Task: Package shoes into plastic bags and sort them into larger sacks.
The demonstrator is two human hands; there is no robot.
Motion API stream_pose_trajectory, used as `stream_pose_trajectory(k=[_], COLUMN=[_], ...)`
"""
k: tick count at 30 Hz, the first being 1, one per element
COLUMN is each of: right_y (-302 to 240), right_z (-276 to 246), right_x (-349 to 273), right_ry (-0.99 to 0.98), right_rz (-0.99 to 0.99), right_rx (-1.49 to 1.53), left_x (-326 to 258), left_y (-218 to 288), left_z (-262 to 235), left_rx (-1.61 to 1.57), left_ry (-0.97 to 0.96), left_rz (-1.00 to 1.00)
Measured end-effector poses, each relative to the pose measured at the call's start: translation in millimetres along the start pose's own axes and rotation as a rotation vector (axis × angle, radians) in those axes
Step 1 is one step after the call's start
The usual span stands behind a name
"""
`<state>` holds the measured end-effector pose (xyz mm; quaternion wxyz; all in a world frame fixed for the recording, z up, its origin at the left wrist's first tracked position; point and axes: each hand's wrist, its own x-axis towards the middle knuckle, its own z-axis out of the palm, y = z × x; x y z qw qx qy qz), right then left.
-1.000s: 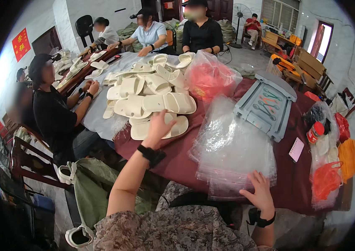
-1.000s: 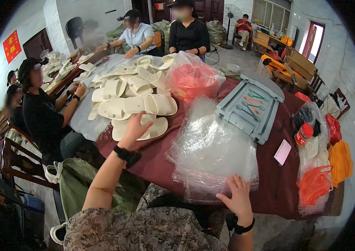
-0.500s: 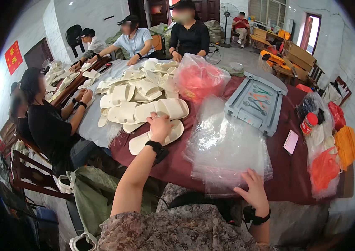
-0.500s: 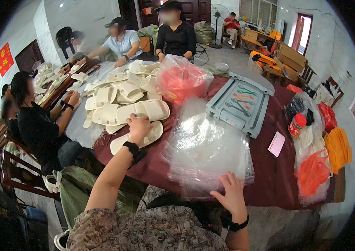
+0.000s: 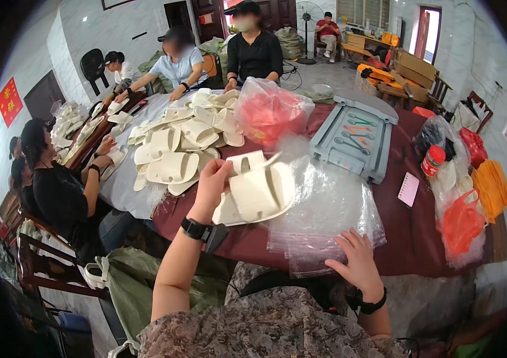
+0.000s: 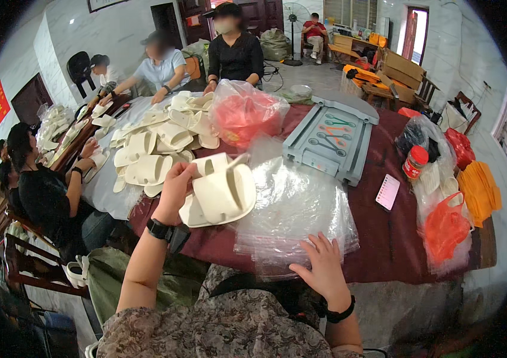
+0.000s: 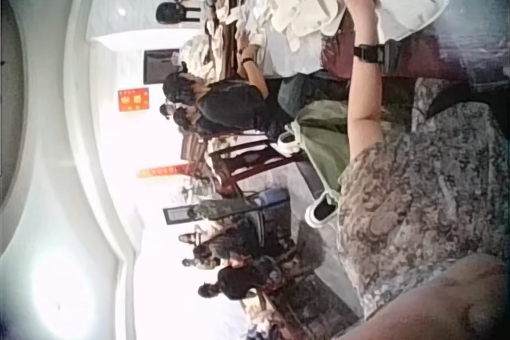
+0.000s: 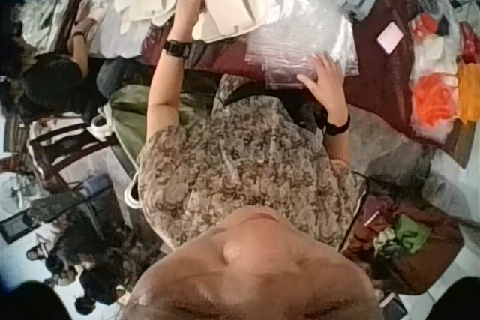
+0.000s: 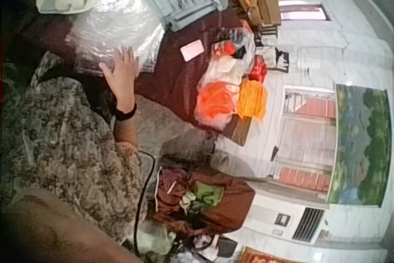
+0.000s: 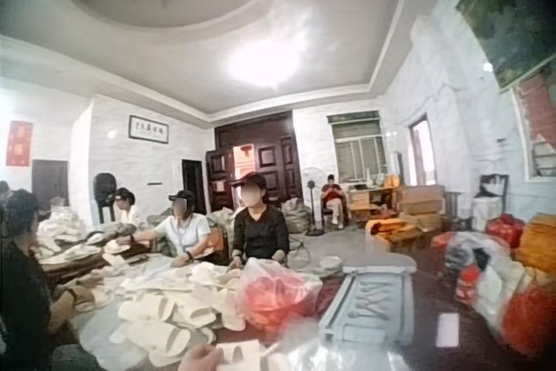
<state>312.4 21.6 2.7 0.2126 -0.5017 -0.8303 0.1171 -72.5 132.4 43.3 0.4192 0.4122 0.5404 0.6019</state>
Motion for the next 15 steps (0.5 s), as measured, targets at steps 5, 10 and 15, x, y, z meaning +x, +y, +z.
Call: stream_pose_trajectory(k=[5, 10, 15], right_y=[-26.5, -36.8, 58.9], right_z=[-21.8, -13.7, 17.6], right_x=[20.5, 65.0, 98.7], right_ry=[0.093, 0.275, 0.314], right_rz=[-0.04, 0.004, 0.162], right_rx=[0.175, 0.907, 0.616], left_x=[-39.8, -64.0, -70.2], left_y=[48.7, 42.0, -31.5], left_z=[51.9, 120.8, 153.9], left_rx=[-0.436, -0.531, -0.412], left_ry=[-0.143, -0.243, -0.424], left_rz=[-0.089, -0.068, -0.009])
